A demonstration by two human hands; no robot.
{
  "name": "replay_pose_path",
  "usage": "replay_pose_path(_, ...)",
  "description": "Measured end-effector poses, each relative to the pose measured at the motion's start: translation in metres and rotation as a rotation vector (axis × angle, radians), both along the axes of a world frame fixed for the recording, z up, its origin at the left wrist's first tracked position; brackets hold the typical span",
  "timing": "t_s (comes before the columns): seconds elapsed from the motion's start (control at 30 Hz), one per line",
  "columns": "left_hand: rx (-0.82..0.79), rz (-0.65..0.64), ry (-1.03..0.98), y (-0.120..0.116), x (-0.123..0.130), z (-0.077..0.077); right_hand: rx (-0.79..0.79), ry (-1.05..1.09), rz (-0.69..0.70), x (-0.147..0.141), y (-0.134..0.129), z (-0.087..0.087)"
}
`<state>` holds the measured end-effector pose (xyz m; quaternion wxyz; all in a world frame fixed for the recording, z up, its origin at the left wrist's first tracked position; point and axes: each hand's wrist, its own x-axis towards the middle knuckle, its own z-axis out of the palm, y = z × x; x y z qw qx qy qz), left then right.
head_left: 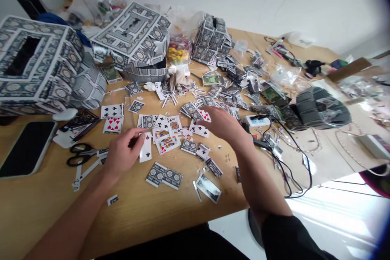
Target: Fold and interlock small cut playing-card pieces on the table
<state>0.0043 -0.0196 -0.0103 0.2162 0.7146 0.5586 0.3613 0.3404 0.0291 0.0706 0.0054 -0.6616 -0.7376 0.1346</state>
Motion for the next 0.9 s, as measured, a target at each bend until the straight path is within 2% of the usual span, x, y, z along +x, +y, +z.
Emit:
replay_pose_path(0.13, 0.036, -0.016, 0.011, -0.001, 0.001, -0.002, -0.087, -0.132, -0.124, 0.036, -0.006, -0.021)
replay_pose_path(0.27, 0.069, -0.037, 0.019, -0.001, 0.0, -0.004, -0.065, -0.062, -0.143, 0.048, -0.018, -0.041)
replay_pose_path(0.4, 0.085, -0.059, 0.02, 0.001, -0.001, -0.005, 0.011, 0.099, -0.186, 0.061, -0.027, -0.052)
replay_pose_path(0.5, 0.123, -0.088, 0.026, 0.0, 0.001, -0.004, -0.039, 0.393, -0.272, 0.076, -0.034, -0.051)
replay_pose_path(0.6, 0.165, -0.128, 0.035, -0.001, 0.002, -0.004, -0.131, 0.68, -0.352, 0.081, -0.044, -0.04)
replay_pose_path(0.7, 0.19, -0.179, 0.042, -0.002, 0.003, -0.004, -0.231, 0.879, -0.296, 0.07, -0.054, -0.027)
replay_pose_path(0.8, 0.197, -0.227, 0.046, -0.001, 0.003, -0.004, -0.263, 0.994, -0.218, 0.052, -0.062, -0.02)
replay_pose_path(0.9, 0.198, -0.249, 0.039, -0.001, 0.004, -0.004, -0.21, 0.976, -0.208, 0.039, -0.063, -0.022)
